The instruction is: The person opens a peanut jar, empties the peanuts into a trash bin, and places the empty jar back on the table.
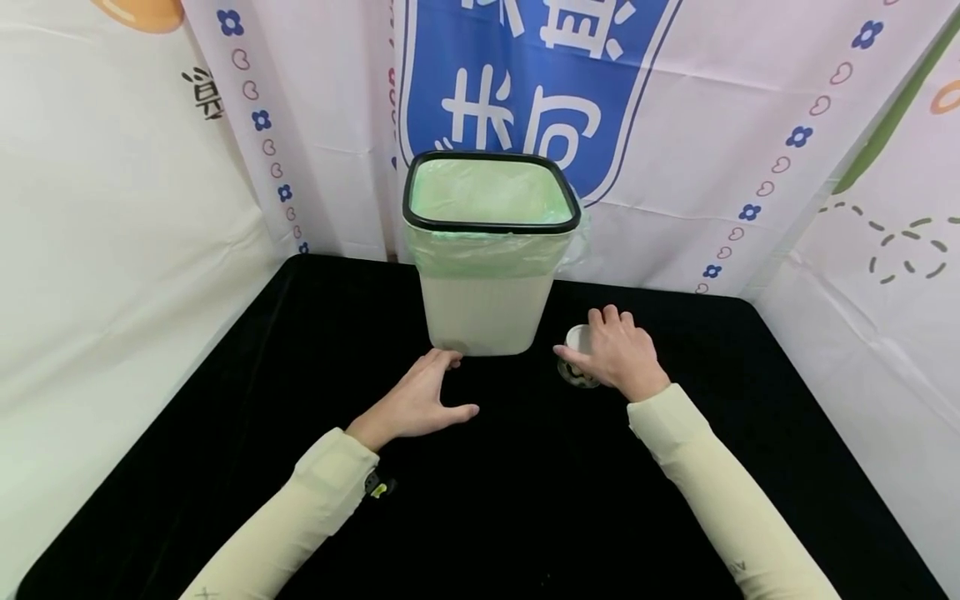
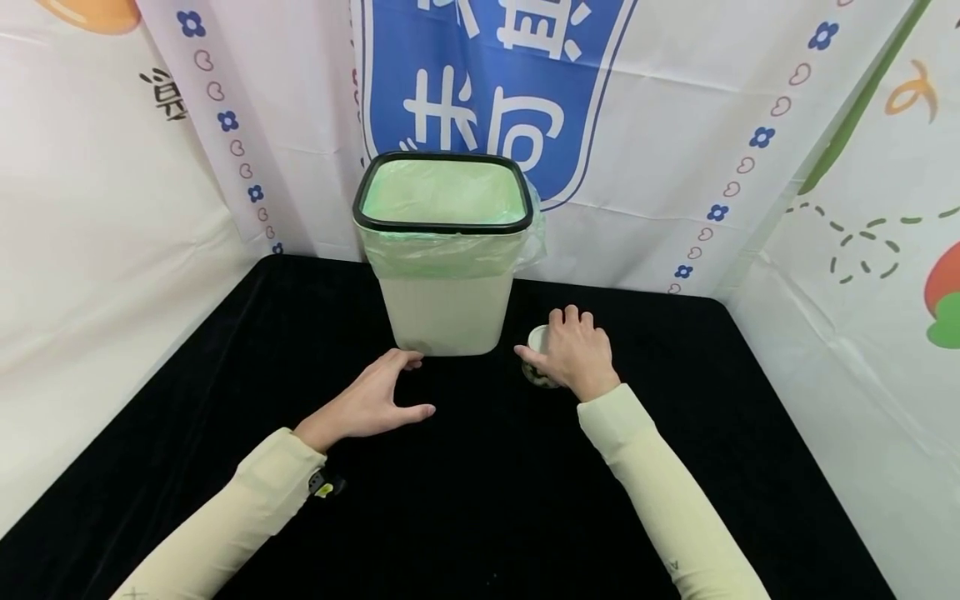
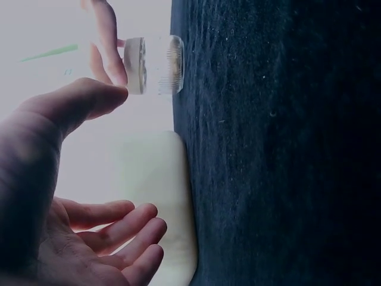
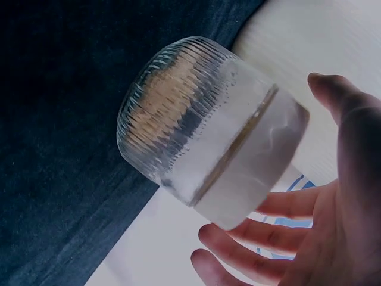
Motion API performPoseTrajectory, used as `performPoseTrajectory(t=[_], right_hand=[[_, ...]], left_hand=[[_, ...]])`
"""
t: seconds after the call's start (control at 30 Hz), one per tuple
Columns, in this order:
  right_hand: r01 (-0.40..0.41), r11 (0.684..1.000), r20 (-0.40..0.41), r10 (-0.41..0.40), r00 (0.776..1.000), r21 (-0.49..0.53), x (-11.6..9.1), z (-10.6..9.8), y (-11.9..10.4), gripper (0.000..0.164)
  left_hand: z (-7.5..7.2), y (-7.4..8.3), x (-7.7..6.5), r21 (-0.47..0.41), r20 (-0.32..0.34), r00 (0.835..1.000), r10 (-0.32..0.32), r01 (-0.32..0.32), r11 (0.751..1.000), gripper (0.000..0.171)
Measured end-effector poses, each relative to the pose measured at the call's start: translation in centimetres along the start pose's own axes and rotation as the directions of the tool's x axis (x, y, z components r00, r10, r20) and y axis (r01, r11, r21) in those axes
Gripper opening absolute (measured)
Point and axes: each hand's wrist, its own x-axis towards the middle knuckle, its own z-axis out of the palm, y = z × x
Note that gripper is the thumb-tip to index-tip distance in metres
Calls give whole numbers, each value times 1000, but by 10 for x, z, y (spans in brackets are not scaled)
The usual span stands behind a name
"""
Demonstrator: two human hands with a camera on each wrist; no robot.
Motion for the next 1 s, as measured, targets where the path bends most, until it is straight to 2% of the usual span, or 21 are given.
performPoseTrajectory(t=[0.37,0.57,0.77,1.0], right_hand=[[-9,1000,25,9,1000,-3,5,10,-3,88],[-19,1000,41,19,999,7,8,14,-4,86],[-34,999,37,34,999,13,10,19,-6,80],[-24,999,29,24,999,-23,13,18,-8,73]], left_hand=[[8,0,7,-9,-22,999,32,-32,999,82],[10,4,9,-49,-14,999,30,-31,998,80],[14,5,14,-109,-51,998,31,-36,993,74],[18,4,21,-179,-53,999,12,-22,984,71]])
